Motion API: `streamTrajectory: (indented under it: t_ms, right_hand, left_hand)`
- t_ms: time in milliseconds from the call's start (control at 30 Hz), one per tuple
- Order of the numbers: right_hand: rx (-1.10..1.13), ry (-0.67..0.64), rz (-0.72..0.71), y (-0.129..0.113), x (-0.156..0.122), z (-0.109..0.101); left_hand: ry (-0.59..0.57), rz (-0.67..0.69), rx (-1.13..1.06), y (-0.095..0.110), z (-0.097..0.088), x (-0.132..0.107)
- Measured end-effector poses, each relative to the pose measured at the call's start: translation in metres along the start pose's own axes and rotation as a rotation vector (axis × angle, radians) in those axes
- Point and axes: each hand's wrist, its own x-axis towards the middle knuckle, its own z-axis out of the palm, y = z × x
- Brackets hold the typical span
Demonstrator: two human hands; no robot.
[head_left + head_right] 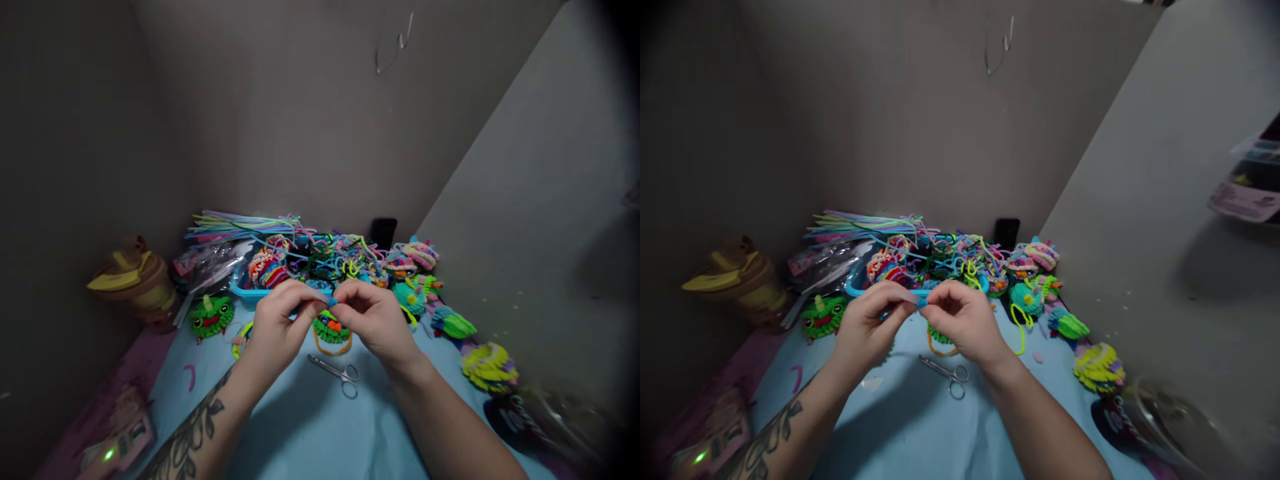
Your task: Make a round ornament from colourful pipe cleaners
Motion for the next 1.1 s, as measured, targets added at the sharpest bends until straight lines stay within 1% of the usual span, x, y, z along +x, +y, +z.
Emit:
streamTrajectory:
  t_ms: [100,233,367,533,633,767,967,1100]
  right_hand:
    - [-0.135,0.094,-0.117,-0.003,-0.002,0.0]
    - [-0.289,0.157,-0.231,-0.002,-0.005,0.001]
    - [-0.423,0.184,-0.325,-0.004,-0.004,0.002]
    - [-0.597,0.22,-0.53,-0.002,-0.002,0.004]
    - [-0.686,0.22,-0.614,0.003,-0.003,0.003]
    - [-0.806,0.22,-0.679,0.011,-0.003,0.001]
    - [-0.912,0.233,-0.725,0.017,-0.004,0.0]
    - [-0.948,0.226,-0.728,0.015,-0.004,0.003]
  left_hand:
    - [-0.01,-0.053,0.023,0.003,0.0,0.0]
    - [-0.008,-0.114,0.046,0.01,0.0,0.0]
    - [-0.021,-0.161,0.059,0.015,0.0,0.0]
    - [-0.038,-0.241,0.019,0.016,0.001,0.0]
    - [-0.038,-0.316,-0.034,0.015,0.003,0.0]
    - [-0.027,-0.406,-0.115,0.012,0.008,-0.001]
    - [0.024,-0.414,-0.185,0.008,0.014,-0.004]
    - [0.002,-0.477,-0.238,0.006,0.015,-0.004]
